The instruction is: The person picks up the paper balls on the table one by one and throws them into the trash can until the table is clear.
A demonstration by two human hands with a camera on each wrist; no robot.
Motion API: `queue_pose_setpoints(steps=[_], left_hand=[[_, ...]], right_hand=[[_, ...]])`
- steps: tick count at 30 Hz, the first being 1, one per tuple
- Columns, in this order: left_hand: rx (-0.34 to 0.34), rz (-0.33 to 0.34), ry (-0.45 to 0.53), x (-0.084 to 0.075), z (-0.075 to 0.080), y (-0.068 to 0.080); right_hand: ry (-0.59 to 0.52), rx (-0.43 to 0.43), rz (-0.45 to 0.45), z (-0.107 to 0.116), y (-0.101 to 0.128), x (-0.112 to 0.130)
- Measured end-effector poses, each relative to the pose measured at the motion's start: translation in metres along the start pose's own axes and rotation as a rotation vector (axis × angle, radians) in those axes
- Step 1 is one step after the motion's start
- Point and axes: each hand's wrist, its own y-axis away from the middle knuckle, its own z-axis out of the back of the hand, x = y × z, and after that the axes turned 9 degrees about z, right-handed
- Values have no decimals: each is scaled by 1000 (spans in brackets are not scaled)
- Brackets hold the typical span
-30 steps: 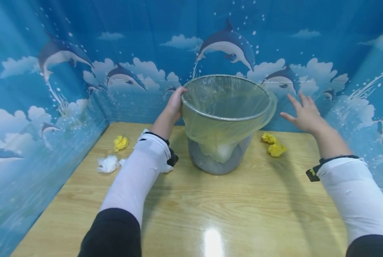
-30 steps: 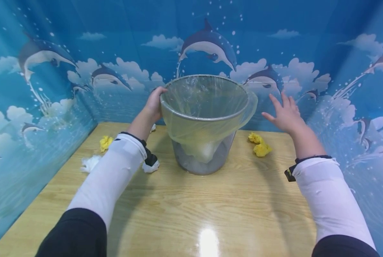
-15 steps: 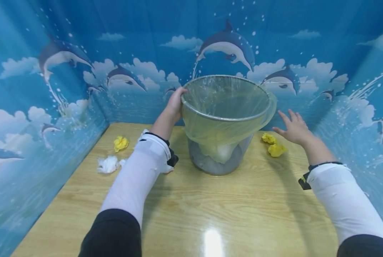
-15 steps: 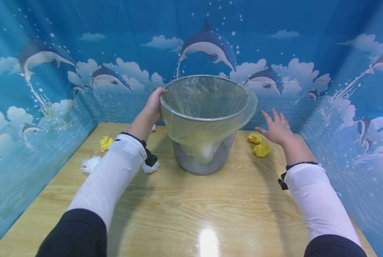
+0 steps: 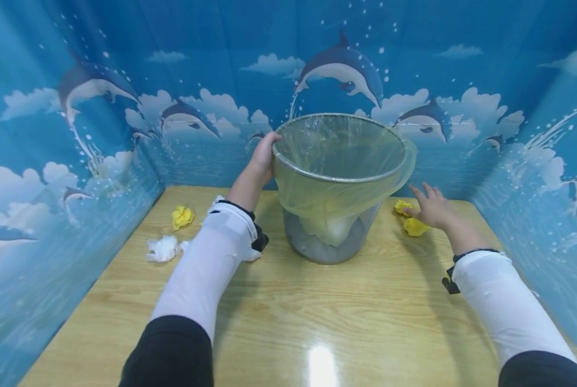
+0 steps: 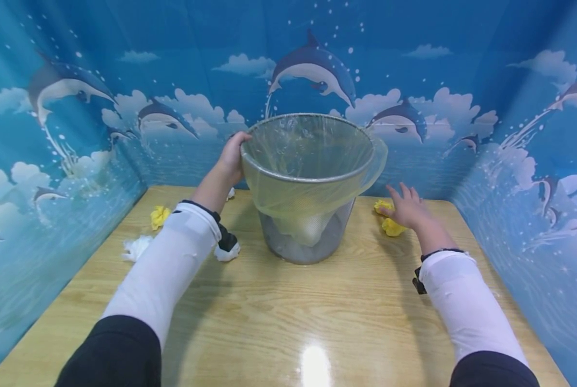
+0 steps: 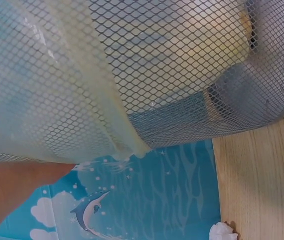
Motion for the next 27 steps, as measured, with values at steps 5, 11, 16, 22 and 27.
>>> queue_pose_setpoints(steps=[5, 11, 16, 22, 27], left_hand=[[-1, 0, -4, 0, 0, 1], [-1, 11, -8, 0, 0, 2], [-8, 2, -5, 0, -1, 1], [-11, 12, 7, 0, -1, 2], [-6, 18, 12, 0, 0, 1]], right_hand=[[20, 16, 19, -8, -3, 0], [11, 38, 27, -15, -2, 0], [-25, 60, 12, -20, -3, 0], [-9, 87, 7, -30, -7, -1], [-22, 98, 7, -39, -10, -4]])
